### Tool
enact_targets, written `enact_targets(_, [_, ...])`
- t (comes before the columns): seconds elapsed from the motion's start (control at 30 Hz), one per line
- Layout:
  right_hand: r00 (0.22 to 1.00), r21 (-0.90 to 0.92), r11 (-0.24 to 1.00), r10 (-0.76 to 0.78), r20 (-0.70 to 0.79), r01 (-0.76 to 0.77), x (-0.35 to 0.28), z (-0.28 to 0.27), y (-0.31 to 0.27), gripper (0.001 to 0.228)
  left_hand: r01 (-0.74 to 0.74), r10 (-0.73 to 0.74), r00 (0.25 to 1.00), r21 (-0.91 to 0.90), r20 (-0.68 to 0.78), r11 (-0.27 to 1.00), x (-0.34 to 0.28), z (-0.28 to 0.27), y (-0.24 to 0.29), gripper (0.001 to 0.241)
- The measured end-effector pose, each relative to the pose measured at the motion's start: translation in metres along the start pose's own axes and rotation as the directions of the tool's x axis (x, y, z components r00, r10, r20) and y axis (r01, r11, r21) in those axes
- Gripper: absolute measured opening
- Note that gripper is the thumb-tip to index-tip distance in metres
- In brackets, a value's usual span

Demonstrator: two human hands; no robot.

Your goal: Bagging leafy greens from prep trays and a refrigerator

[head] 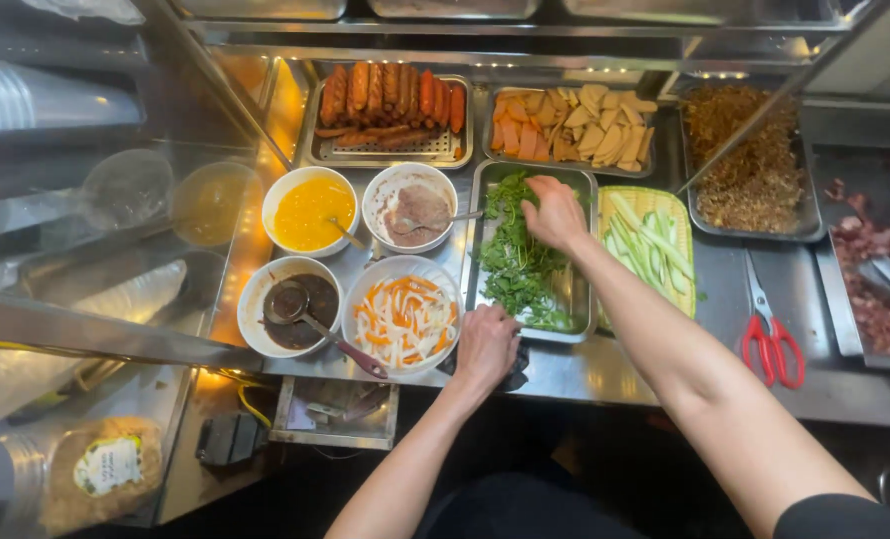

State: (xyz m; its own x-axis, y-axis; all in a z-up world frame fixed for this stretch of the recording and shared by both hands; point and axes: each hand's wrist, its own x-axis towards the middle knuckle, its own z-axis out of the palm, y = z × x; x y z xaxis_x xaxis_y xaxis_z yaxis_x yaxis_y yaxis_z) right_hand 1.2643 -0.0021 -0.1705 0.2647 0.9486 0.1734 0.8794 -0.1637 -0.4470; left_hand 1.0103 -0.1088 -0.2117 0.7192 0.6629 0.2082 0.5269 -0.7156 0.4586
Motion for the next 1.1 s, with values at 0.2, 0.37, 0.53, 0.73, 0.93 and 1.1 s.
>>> enact_targets(0.2, [0.973,-0.198,0.954,-0.214,0.087,0.227,0.031,0.012,-0.007,0.051,0.194,-0.181,0.979,-0.161,0.092,0.968,0.006,-0.049,0.027,0.016])
enact_targets(0.37, [0.97,-0.207,0.954,-0.184,0.157,0.215,0.031,0.04,-0.003,0.047,0.267,-0.243,0.96,-0.193,0.138,0.944,0.008,-0.058,0.032,0.02])
enact_targets(0.53, [0.956,-0.151,0.966,-0.172,0.237,0.211,0.013,0.038,-0.011,0.038,0.304,-0.274,0.945,-0.171,0.177,0.937,0.008,-0.059,0.033,0.02])
enact_targets(0.73, [0.867,0.016,0.97,-0.224,0.446,0.242,-0.066,0.039,-0.018,0.03,0.232,-0.209,0.969,-0.189,0.135,0.954,0.005,-0.049,0.023,0.02])
enact_targets(0.93, [0.806,-0.001,0.958,-0.242,0.54,0.288,-0.081,-0.038,-0.059,0.026,0.17,-0.16,0.985,-0.211,0.065,0.962,-0.001,-0.037,0.017,0.018])
enact_targets(1.1, [0.995,-0.138,0.989,-0.039,0.089,0.051,0.011,-0.004,0.017,0.02,0.156,-0.15,0.988,-0.259,0.045,0.953,-0.003,-0.036,0.016,0.019])
